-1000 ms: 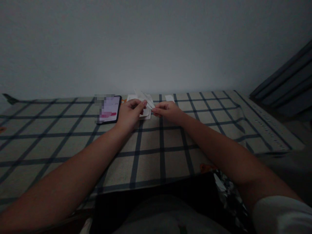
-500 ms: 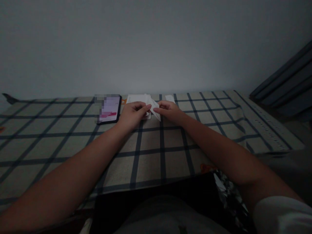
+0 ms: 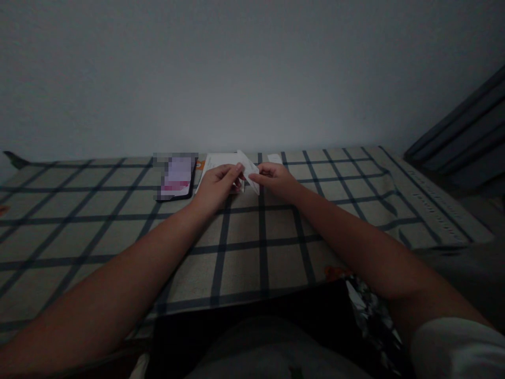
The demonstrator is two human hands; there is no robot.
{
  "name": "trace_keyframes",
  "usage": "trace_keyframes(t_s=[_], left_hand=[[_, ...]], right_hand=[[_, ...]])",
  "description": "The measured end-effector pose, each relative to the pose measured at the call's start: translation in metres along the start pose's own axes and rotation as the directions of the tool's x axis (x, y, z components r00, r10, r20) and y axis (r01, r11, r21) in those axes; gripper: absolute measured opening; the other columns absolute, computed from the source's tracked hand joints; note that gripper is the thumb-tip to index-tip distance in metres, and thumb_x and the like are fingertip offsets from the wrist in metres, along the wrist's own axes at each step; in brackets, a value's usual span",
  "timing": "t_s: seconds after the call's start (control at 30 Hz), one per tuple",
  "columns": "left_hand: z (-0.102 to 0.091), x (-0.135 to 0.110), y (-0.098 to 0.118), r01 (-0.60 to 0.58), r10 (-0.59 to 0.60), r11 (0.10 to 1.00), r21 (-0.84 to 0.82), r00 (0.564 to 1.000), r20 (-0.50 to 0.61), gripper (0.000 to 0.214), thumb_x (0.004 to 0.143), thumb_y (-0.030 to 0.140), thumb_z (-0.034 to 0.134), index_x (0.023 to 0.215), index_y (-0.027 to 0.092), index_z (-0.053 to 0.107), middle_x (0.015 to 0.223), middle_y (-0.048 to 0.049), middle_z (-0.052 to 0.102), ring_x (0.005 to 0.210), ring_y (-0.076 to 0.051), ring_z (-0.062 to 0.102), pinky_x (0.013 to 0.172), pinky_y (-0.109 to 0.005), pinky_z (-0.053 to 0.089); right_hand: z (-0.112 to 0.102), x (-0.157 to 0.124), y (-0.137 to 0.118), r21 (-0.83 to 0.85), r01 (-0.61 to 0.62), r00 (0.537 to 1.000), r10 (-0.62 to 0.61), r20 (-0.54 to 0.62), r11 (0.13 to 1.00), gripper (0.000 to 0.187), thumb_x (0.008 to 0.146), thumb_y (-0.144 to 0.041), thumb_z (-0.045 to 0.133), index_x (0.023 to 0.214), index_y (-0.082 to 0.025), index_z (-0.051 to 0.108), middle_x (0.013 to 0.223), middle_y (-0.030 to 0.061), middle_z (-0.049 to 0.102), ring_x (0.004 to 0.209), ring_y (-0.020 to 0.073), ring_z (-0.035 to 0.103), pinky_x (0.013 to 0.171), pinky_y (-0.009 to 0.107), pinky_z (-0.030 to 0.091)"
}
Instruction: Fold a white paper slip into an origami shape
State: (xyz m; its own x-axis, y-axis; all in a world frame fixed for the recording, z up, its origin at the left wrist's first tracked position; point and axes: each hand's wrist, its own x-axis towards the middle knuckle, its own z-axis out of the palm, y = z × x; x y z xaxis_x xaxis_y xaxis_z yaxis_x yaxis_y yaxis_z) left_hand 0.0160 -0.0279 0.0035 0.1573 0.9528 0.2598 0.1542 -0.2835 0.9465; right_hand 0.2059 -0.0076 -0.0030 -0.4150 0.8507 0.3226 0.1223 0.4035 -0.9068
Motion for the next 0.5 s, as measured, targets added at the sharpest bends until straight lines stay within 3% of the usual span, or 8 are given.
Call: trace_keyframes(t_s=[0.1,0.23,0.37,0.5], left_hand=[[0.001,-0.001,0.002,0.02,-0.019,0.999,0.034,1.0,-0.003,0.035,0.074,0.051,0.076,0.072,0.017,0.066,0.063,-0.0005,0.062,0.057,-0.013,0.057,0.055,-0.023,0.047],[0.0,-0.001,0.01,0.026,-0.026,1.0,0.01,0.999,-0.022,0.032,0.076,0.045,0.073,0.065,0.018,0.06,0.06,0.001,0.059,0.056,-0.012,0.057,0.055,-0.023,0.047],[-0.002,0.0,0.013,-0.003,0.012,0.989,0.145,0.998,-0.057,0.028,0.076,0.039,0.072,0.062,0.018,0.059,0.056,0.0026,0.055,0.053,-0.012,0.052,0.052,-0.023,0.042],[-0.004,0.0,0.01,-0.039,0.041,0.971,0.235,0.999,-0.001,0.027,0.078,0.04,0.07,0.063,0.018,0.062,0.058,0.0009,0.059,0.055,-0.013,0.054,0.052,-0.024,0.039]], right_hand=[[0.0,-0.001,0.0,0.0,0.002,1.0,-0.002,0.007,1.0,0.036,0.08,-0.05,0.068,0.074,-0.016,0.058,0.067,-0.0025,0.054,0.064,0.0107,0.049,0.06,0.025,0.039],[0.0,-0.002,-0.002,0.036,-0.007,1.0,0.006,0.012,0.999,0.039,0.082,-0.053,0.066,0.077,-0.015,0.061,0.068,-0.0013,0.059,0.065,0.0106,0.052,0.063,0.025,0.042],[-0.001,-0.001,-0.001,0.067,0.002,0.999,0.0,-0.037,0.998,0.038,0.082,-0.053,0.067,0.084,-0.015,0.061,0.072,-0.0001,0.062,0.065,0.0104,0.053,0.064,0.025,0.044],[-0.001,-0.001,0.002,-0.019,0.029,0.998,-0.03,-0.052,0.999,0.035,0.084,-0.05,0.066,0.079,-0.017,0.057,0.069,-0.0015,0.057,0.063,0.0104,0.051,0.06,0.025,0.04]])
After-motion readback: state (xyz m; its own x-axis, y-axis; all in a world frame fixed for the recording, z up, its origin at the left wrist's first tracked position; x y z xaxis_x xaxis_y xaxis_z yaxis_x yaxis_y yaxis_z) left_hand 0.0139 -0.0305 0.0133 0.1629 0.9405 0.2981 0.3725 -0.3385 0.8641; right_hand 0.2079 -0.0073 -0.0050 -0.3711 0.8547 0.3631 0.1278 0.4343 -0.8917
